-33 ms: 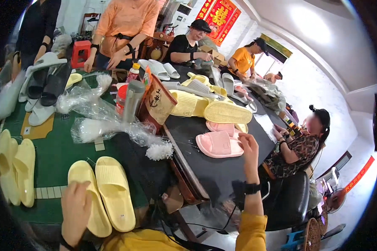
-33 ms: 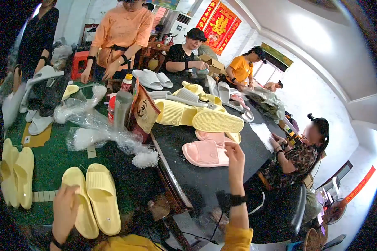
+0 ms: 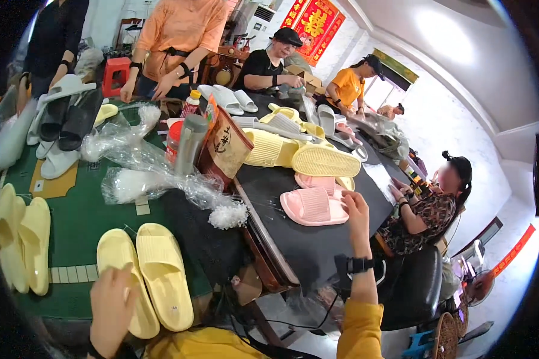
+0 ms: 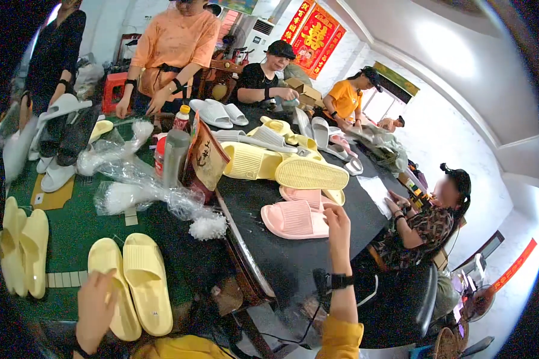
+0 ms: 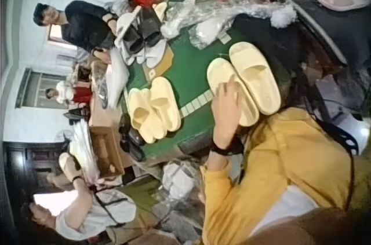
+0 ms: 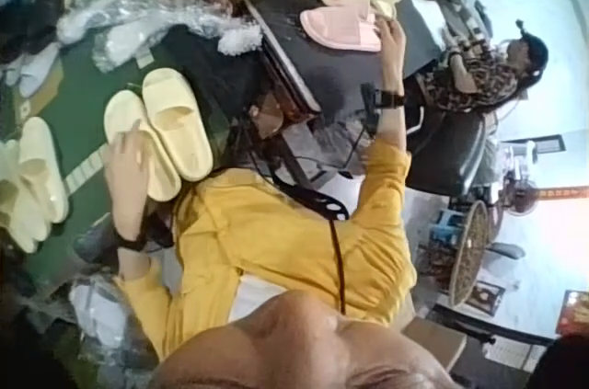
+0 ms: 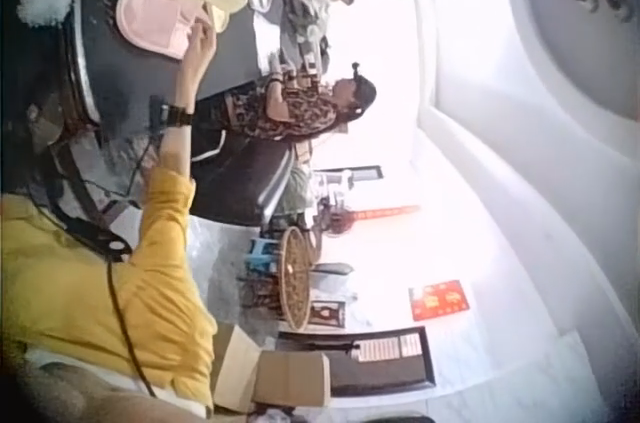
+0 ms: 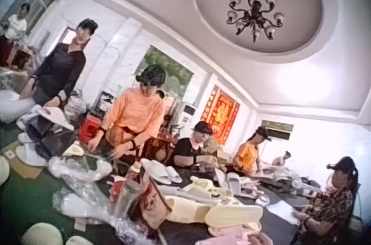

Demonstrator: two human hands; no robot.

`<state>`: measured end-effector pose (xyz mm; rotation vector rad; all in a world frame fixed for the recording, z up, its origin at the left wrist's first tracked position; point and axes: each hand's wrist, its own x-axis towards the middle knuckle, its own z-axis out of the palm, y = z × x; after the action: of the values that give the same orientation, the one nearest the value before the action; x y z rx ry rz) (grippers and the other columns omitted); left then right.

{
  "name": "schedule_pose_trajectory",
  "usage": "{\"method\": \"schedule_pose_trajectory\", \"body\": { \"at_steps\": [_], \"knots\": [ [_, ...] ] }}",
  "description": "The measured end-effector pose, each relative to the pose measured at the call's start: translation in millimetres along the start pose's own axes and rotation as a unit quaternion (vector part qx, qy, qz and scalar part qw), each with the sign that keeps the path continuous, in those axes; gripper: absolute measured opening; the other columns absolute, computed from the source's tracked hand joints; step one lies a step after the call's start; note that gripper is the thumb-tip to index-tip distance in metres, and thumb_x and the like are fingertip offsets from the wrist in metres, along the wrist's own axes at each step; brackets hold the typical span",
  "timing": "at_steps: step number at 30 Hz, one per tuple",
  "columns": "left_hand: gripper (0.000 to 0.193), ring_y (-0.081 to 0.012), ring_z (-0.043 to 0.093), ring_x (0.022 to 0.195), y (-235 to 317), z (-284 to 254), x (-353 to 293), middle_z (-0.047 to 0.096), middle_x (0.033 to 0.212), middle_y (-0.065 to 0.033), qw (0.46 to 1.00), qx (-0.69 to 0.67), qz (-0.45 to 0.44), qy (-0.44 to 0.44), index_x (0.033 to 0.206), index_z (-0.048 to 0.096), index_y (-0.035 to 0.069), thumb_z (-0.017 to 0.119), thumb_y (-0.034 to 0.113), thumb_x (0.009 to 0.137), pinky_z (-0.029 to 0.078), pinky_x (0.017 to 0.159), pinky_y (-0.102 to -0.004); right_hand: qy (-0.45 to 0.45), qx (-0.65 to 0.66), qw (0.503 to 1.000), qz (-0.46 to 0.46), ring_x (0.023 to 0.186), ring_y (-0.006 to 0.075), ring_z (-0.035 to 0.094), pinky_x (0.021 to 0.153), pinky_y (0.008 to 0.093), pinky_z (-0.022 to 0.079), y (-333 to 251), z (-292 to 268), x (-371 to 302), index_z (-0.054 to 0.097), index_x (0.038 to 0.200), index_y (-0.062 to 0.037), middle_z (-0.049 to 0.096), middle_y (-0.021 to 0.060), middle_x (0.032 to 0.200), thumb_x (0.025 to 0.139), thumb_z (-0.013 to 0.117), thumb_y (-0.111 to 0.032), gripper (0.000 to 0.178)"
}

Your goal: Inspecting, cleaning, and organizing various colored slippers into groups.

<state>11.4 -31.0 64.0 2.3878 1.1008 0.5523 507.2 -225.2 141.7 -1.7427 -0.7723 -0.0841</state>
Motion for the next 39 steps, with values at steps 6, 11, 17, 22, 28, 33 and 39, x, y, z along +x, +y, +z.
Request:
{"method": "schedule_pose_trajectory", "body": {
  "at_steps": [6,11,17,22,28,33,39],
  "knots": [
    [0.055,-0.0339,0.047,0.099,-18,46,-17,0.049,0.097,-0.0152,0.984,0.156,0.087,-0.008,0.127,0.058,0.018,0.071,0.038,0.077,0.041,0.08,-0.0468,-0.141,-0.163,0.974,0.066,0.087,0.0126,0.059,0.072,0.0252,0.048,61,30,28,0.047,0.137,-0.0071,0.061,0.0048,0.104,0.093,0.061,-0.023,0.049],
    [0.048,-0.0323,0.044,0.099,-33,50,-7,0.049,0.095,-0.0138,0.979,0.131,0.159,0.014,0.119,0.061,0.011,0.069,0.037,0.08,0.039,0.083,-0.0446,-0.133,-0.047,0.988,0.066,0.104,0.0197,0.058,0.087,0.0285,0.046,69,28,32,0.041,0.139,-0.0023,0.061,0.0154,0.115,0.084,0.068,-0.016,0.063],
    [0.032,-0.0301,0.05,0.104,-62,50,-20,0.056,0.104,-0.0094,0.979,0.071,0.193,0.009,0.107,0.063,0.007,0.065,0.03,0.084,0.042,0.087,-0.0424,-0.112,-0.023,0.986,0.125,0.096,0.018,0.055,0.085,0.0304,0.047,91,-8,60,0.048,0.136,0.0003,0.057,0.0081,0.117,0.08,0.064,-0.006,0.058],
    [0.029,-0.0326,0.048,0.113,-47,8,-23,0.056,0.108,-0.0134,0.99,0.085,0.076,0.078,0.097,0.062,0.002,0.063,0.028,0.084,0.038,0.097,-0.0432,-0.27,0.175,0.945,0.054,0.122,0.0232,0.051,0.106,0.0393,0.037,240,-9,133,0.051,0.132,-0.0008,0.053,0.0136,0.134,0.092,0.053,-0.003,0.04],
    [0.035,-0.0352,0.046,0.115,-102,-44,-47,0.054,0.117,-0.0157,0.954,0.184,-0.059,0.227,0.101,0.061,0.0,0.062,0.031,0.086,0.035,0.1,-0.0475,-0.285,0.231,0.924,0.112,0.106,0.0187,0.052,0.092,0.0331,0.038,303,-39,190,0.052,0.13,-0.0009,0.055,0.0113,0.126,0.089,0.059,-0.007,0.042],
    [0.082,-0.0417,0.036,0.127,-154,-64,-40,0.042,0.132,-0.0258,0.911,0.286,-0.182,0.234,0.133,0.044,-0.001,0.073,0.048,0.074,0.026,0.108,-0.0533,-0.219,0.269,0.917,0.195,0.093,0.0149,0.052,0.081,0.0279,0.038,269,-49,142,0.052,0.129,-0.0009,0.057,0.0093,0.119,0.086,0.065,-0.01,0.045],
    [0.106,-0.0469,0.03,0.131,-200,-75,-54,0.03,0.143,-0.03,0.906,0.288,-0.232,0.205,0.146,0.026,0.001,0.081,0.039,0.065,0.025,0.11,-0.0536,-0.107,0.283,0.914,0.272,0.077,0.0104,0.053,0.067,0.0217,0.039,128,-65,71,0.052,0.127,-0.001,0.059,0.0069,0.112,0.083,0.072,-0.013,0.05]
  ]
}}
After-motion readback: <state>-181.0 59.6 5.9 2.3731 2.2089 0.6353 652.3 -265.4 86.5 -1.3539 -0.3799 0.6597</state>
